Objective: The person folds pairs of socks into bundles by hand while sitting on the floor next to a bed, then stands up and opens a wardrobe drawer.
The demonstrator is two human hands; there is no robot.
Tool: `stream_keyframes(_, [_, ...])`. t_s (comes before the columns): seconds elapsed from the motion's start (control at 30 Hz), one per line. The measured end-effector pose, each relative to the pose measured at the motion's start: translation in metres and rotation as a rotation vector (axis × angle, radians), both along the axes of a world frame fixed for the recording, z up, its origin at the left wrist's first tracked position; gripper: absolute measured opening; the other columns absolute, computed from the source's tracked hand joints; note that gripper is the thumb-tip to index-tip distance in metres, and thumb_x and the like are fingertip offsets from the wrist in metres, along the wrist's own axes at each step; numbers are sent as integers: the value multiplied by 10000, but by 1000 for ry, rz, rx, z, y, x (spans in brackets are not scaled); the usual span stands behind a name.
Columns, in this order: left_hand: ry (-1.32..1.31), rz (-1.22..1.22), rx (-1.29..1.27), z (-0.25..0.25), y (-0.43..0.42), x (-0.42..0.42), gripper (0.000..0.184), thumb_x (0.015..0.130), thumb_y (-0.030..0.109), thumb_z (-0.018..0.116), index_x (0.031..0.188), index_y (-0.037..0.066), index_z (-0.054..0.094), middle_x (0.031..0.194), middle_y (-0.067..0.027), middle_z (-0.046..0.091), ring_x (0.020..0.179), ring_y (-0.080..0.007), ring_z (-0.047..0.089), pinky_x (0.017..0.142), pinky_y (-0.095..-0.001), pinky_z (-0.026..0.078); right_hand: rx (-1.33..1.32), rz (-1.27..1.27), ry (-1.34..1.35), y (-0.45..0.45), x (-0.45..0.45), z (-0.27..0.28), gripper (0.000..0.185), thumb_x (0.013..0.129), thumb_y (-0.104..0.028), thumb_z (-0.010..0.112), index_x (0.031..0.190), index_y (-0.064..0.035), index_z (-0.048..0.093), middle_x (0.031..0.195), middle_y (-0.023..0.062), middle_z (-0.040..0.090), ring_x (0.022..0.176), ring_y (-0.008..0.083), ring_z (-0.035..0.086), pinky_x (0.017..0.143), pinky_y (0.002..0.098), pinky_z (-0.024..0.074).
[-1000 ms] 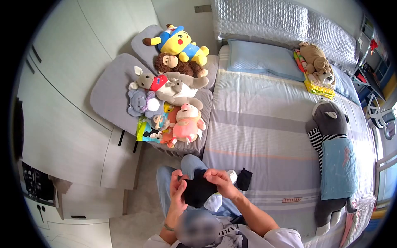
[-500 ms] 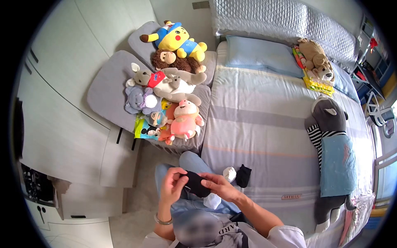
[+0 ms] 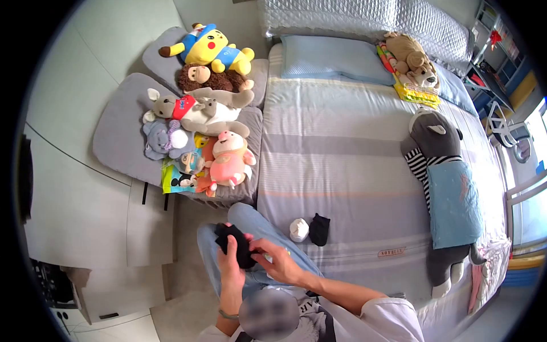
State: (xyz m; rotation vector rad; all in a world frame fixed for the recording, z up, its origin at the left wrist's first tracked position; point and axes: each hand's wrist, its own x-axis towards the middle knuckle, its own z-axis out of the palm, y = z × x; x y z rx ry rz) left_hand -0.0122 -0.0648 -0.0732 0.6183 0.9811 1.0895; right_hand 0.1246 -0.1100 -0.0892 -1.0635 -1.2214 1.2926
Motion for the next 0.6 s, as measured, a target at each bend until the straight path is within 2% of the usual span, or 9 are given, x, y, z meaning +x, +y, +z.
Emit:
stream_keyframes(0.1, [46,115,52,-3,4,-4,428,920,182,583,1268,33,385,949,-111,592,806,-180,606,695,-318,529,136,-47,-244,4,23,-12,245,817,-31,654,1051,-57,585,1014,76,609,945,217,577,794,320,474])
stream_keyframes(0.17, [322,170,206,5,4,-10,464,918,162,579,1298,45,341,919,-117,590,768,-180,607,692,-315,528,-183,-386,-319,4,49,-43,300,778,-89,704,1054,-58,589,1001,114,590,991,266,561,813,360,460])
stream_keyframes(0.27, [335,162,230,3,8,-14,513,912,160,587,1327,52,305,912,-117,592,740,-170,600,688,-293,515,-382,-978,-1091,-1,87,-100,383,776,-192,688,1094,-12,575,1061,189,575,1024,329,536,884,414,421])
stream_keyframes(0.3, [332,131,219,0,8,-14,527,909,170,596,1331,51,305,912,-116,594,743,-167,598,690,-285,509,-383,-974,-1093,-7,101,-126,383,776,-192,688,1094,-12,575,1061,189,575,1024,329,536,884,414,421])
stream_keyframes(0.37, [277,131,128,-8,9,-2,595,898,207,623,1352,24,285,939,-114,604,784,-156,593,721,-266,494,-646,-640,-494,-26,133,-175,350,789,-134,623,1101,18,569,1010,190,615,953,308,588,842,400,457])
stream_keyframes(0.4, [243,117,108,-6,8,1,609,897,191,622,1362,20,267,960,-113,601,801,-154,591,737,-268,492,-566,-764,-424,-28,144,-174,342,789,-109,597,1099,30,565,984,188,629,915,288,603,820,386,469])
stream_keyframes(0.47, [210,111,85,-7,9,5,624,896,174,621,1372,16,249,981,-112,598,818,-152,589,753,-270,491,-352,-963,-427,-16,147,-136,314,800,-47,558,1098,49,554,934,161,641,865,228,612,782,335,483])
stream_keyframes(0.53, [272,109,122,-17,5,8,682,861,113,645,1388,30,219,1045,-114,579,865,-156,581,799,-277,487,-73,-845,-169,3,124,-72,289,834,17,499,1120,25,535,930,89,619,842,147,577,759,268,475])
stream_keyframes(0.6, [221,-47,205,-22,0,21,901,732,36,718,1431,58,149,1216,-131,463,1045,-185,499,915,-302,430,-66,-618,-1,9,89,-29,306,795,47,570,1095,-5,547,956,79,612,856,135,569,756,259,473])
